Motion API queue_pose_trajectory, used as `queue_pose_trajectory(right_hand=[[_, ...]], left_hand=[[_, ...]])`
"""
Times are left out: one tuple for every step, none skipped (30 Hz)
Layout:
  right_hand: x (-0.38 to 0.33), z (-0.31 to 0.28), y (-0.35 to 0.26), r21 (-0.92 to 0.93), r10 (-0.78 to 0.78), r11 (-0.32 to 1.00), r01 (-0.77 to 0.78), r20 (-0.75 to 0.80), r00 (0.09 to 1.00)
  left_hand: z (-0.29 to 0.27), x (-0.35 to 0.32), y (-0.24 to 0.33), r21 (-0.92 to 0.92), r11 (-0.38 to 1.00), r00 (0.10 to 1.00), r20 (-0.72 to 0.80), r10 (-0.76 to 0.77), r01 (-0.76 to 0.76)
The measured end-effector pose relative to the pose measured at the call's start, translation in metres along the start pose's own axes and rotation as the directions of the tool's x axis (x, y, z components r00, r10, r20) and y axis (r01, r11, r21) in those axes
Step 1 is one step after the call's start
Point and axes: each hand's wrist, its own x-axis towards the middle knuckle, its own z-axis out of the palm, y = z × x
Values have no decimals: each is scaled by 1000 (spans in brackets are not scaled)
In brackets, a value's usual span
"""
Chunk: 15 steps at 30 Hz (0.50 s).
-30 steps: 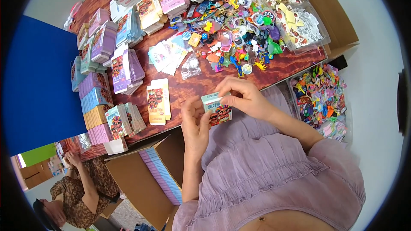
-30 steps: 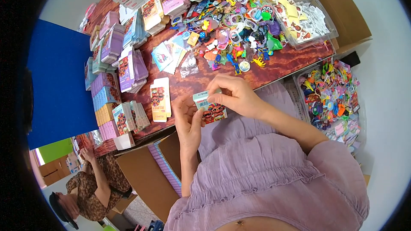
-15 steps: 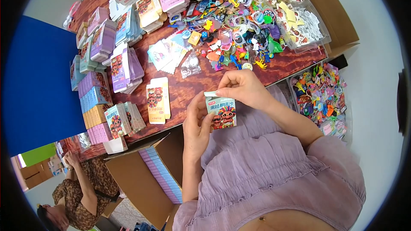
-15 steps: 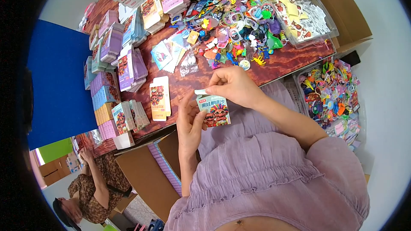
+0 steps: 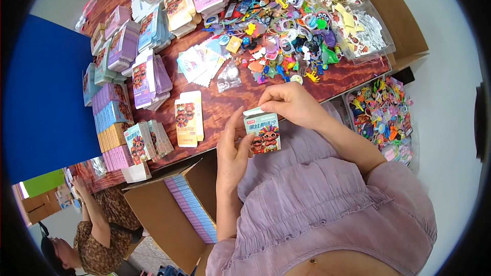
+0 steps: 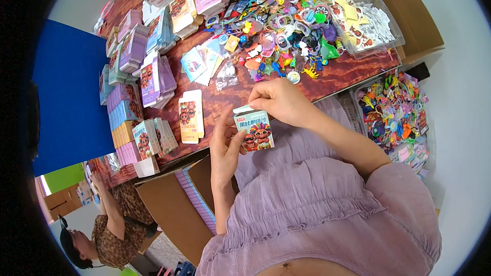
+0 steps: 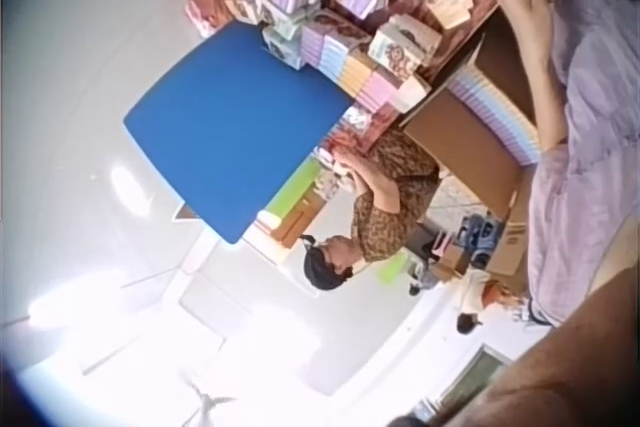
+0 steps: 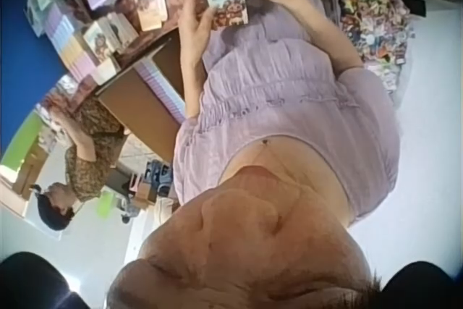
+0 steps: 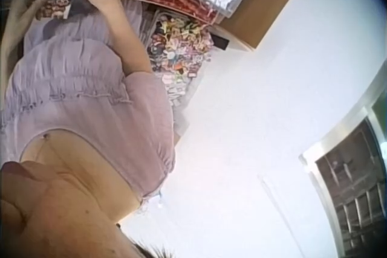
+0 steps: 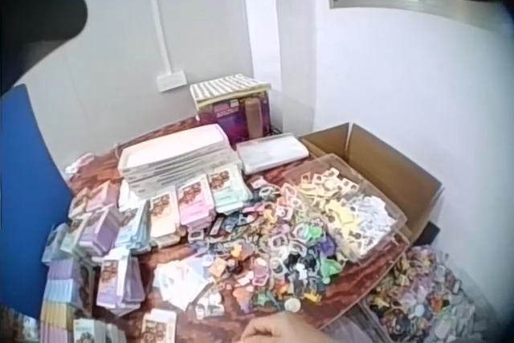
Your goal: Packing small colorful toys and decorative items into individual plastic packets.
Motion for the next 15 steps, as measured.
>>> queue_pose_trajectory(right_hand=[[1,-2,1,-2,0,1000,0,0,1000],[3,-4,2,-8,8,1000,-8,16,1000],[4,-5,3,-15,17,1000,-16,32,999],[2,-4,1,-15,17,1000,-17,34,999],[0,-3,-1,-105,-34,994,35,11,999],[-2,-1,-3,-194,-88,977,85,-7,996],[-4,1,-3,-195,-87,977,85,-6,996],[-6,3,-2,-229,-135,965,127,-19,991],[-7,4,-2,-262,-183,950,169,-30,983],[-8,5,-4,-263,-183,950,169,-28,983],[-9,5,-8,-381,-217,904,192,-22,976],[-10,6,-9,-493,-249,844,211,-12,968],[-10,8,-8,-495,-251,843,212,-13,968],[-9,11,-3,-277,-225,942,191,-96,970],[-8,14,1,-41,-180,984,175,-170,969]], left_hand=[[-1,0,-1,-1,1000,1000,0,1,-1],[-2,1,-2,16,1000,1000,20,0,-1],[-3,1,-3,34,999,999,39,-1,-1],[-3,1,-3,33,999,999,38,-1,0],[-2,0,-3,-6,1000,1000,28,-13,13],[-1,0,-4,-45,999,999,20,-25,26],[0,-1,-4,-46,999,1000,19,-25,26],[1,-2,-5,-55,998,1000,2,-26,27],[1,-2,-5,-65,998,999,-15,-28,27],[1,-3,-6,-66,997,999,-17,-28,27],[1,-3,-7,-48,999,1000,-22,-22,21],[1,-3,-8,-31,999,1000,-28,-15,14],[2,-2,-8,-31,999,1000,-26,-13,12],[2,-2,-9,-11,1000,999,-38,-5,5],[2,-2,-9,9,1000,999,-50,3,-2]])
